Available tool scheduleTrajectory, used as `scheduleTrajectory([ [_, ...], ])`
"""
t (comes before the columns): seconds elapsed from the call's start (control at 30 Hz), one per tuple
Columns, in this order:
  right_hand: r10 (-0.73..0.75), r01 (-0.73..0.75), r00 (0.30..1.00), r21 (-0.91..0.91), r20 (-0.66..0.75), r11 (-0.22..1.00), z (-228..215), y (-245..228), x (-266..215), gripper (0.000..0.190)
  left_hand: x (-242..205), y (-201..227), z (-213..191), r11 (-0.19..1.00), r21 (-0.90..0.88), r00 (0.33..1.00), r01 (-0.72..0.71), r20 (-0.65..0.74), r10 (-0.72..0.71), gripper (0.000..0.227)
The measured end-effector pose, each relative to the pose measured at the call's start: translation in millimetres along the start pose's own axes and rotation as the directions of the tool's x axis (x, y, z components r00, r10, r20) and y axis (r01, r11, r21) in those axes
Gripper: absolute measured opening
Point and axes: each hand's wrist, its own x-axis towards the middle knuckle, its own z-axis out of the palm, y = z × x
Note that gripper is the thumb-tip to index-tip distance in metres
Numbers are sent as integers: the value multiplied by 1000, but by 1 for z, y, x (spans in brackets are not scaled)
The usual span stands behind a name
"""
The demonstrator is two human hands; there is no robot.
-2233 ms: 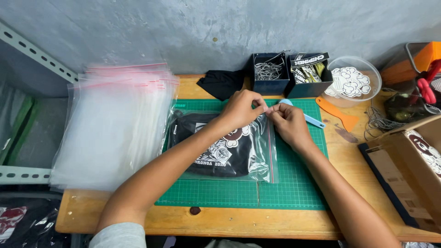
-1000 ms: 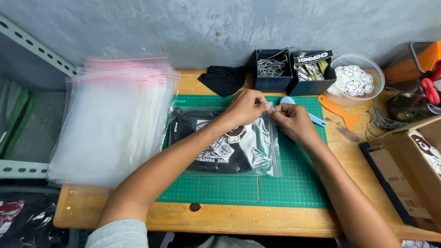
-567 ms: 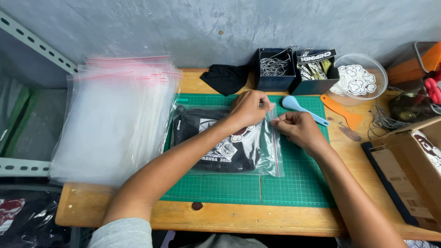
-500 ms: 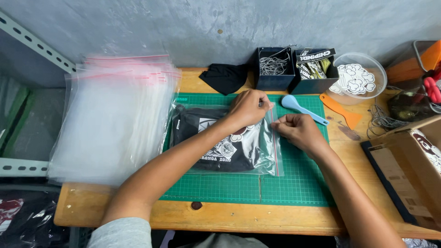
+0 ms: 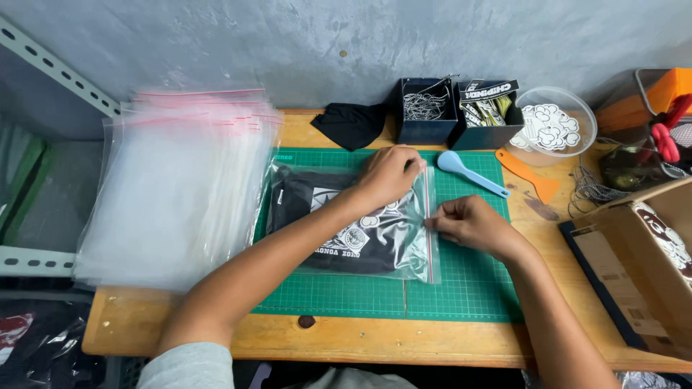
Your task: The person attaches a cartoon character keychain to a small black pouch using a metal clasp. They then place the pouch and keychain into a clear plastic zip-lock bag, seal it, and smooth out the air inside.
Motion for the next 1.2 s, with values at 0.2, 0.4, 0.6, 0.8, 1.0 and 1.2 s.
scheduleTrajectory([
  [0.2, -24, -44, 990, -470, -137, 881, -18, -12, -16, 43, -85, 50, -71, 894, 399, 979, -202, 80, 185, 47],
  [0.4, -352, 17, 766, -530, -538, 848, -35, 13, 0, 11, -155, 25, -122, 868, 496, 995, -5, -86, 54, 51],
  [0.6, -606, 304, 689, -600, -398, 740, 3, -15, 28, 15, -172, -26, -137, 951, 306, 873, 38, -474, 118, 26],
  [0.8, -765, 543, 633, -636, -119, 548, 80, -76, 105, 19, -171, -29, -136, 962, 272, 772, -11, -610, 181, 6],
  [1.0, -741, 330, 672, -891, -11, 312, 94, -84, 166, 13, -175, -32, -135, 979, 198, 758, -38, -632, 158, 7],
  [1.2, -689, 600, 713, -396, -129, 695, 107, -132, 94, 7, -177, -8, -137, 988, 16, 754, -154, -644, 128, 41],
])
